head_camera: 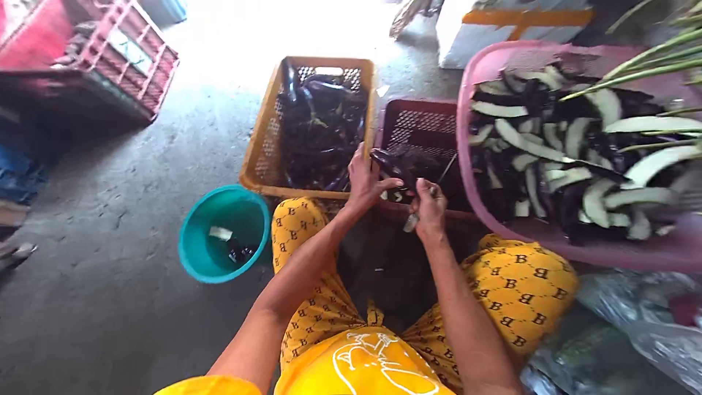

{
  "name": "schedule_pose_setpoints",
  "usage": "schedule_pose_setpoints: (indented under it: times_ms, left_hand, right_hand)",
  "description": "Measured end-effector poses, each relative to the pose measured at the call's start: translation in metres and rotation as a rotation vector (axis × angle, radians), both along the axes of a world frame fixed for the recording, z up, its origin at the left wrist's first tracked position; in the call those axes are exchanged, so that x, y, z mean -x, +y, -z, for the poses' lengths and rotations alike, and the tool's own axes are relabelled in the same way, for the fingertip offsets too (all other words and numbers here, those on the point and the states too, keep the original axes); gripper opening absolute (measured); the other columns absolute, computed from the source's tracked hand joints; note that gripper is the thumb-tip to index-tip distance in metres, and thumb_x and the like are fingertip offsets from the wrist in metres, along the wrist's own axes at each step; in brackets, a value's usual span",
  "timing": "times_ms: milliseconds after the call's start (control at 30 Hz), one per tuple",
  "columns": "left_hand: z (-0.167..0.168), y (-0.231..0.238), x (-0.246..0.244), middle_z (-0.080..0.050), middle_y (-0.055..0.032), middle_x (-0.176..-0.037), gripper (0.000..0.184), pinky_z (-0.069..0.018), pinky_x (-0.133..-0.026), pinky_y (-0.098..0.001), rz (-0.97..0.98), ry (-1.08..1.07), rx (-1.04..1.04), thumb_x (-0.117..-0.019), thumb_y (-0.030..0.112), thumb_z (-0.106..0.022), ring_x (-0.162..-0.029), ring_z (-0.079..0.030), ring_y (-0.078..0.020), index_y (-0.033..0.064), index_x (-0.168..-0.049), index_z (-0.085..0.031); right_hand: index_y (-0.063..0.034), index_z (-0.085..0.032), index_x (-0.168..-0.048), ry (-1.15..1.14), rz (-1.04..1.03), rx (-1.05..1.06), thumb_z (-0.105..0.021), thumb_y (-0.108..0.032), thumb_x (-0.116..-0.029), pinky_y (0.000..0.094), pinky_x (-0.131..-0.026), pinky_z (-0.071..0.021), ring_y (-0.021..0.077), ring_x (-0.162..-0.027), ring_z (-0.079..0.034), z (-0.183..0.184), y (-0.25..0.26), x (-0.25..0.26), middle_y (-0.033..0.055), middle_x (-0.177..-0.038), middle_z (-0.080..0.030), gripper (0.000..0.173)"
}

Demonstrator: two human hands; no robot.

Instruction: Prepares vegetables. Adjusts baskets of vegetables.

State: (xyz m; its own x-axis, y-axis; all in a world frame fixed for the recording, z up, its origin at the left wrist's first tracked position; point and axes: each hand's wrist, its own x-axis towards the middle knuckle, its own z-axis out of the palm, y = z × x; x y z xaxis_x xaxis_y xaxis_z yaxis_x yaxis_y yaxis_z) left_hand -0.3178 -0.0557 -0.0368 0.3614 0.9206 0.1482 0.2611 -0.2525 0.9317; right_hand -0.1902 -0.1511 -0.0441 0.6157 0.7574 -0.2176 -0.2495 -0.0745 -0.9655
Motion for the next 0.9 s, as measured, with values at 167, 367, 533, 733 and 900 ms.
schedule_pose_setpoints:
  times_ms: [167,367,533,733,900]
  left_hand:
    - [-0.005,-0.005,0.007,-0.062,-0.0072,-0.137,0.047,-0.0558,-0.096,-0.0372,0.203,-0.438,0.568,-0.1082,0.035,-0.050,-0.112,-0.066,-0.0176,0.0158,-0.150,-0.040]
    - [-0.002,-0.003,-0.002,-0.063,-0.0062,-0.122,0.051,-0.0565,-0.085,-0.0344,0.094,-0.486,0.517,-0.1020,0.029,-0.064,-0.100,-0.065,-0.0138,0.0163,-0.146,-0.040]
    - [-0.012,-0.003,-0.001,-0.065,-0.0081,-0.110,0.058,-0.0555,-0.077,-0.0337,0.021,-0.398,0.689,-0.1048,0.050,-0.052,-0.087,-0.064,-0.0143,0.0115,-0.145,-0.036]
    - [-0.021,0.001,-0.010,-0.058,-0.0016,-0.073,0.046,-0.0521,-0.048,-0.0229,-0.106,-0.618,1.042,-0.1090,0.052,-0.034,-0.053,-0.058,-0.0094,0.0109,-0.105,-0.053]
    - [-0.023,0.003,-0.013,-0.055,-0.0030,-0.072,0.040,-0.0513,-0.048,-0.0229,-0.208,-0.693,1.116,-0.1112,0.046,-0.031,-0.052,-0.057,-0.0109,0.0109,-0.106,-0.050]
  right_hand:
    - [0.0004,-0.059,-0.122,0.099,-0.033,-0.036,-0.050,-0.012,-0.1077,0.0198,-0.047,-0.0450,0.0041,-0.048,-0.047,-0.006,-0.002,0.020,0.0034,-0.077,-0.063,0.020]
    - [0.0042,-0.054,-0.124,0.007,-0.078,0.143,-0.055,-0.020,-0.1073,0.0225,-0.052,-0.0508,0.0075,-0.053,-0.053,-0.012,-0.015,0.039,0.0067,-0.080,-0.059,0.029]
    - [0.0086,-0.040,-0.144,-0.260,-0.163,0.313,-0.047,-0.013,-0.1082,0.0362,-0.072,-0.0606,0.0203,-0.078,-0.069,-0.008,-0.048,0.060,0.0190,-0.103,-0.064,0.042]
    - [0.0129,-0.060,-0.128,-1.001,-0.050,0.114,-0.056,-0.012,-0.1022,0.0449,-0.059,-0.0584,0.0315,-0.065,-0.072,0.012,-0.072,0.085,0.0202,-0.085,-0.073,0.036]
    - [0.0137,-0.063,-0.120,-1.183,-0.027,0.084,-0.057,-0.009,-0.0993,0.0399,-0.060,-0.0603,0.0306,-0.069,-0.074,0.021,-0.072,0.095,0.0202,-0.088,-0.074,0.032]
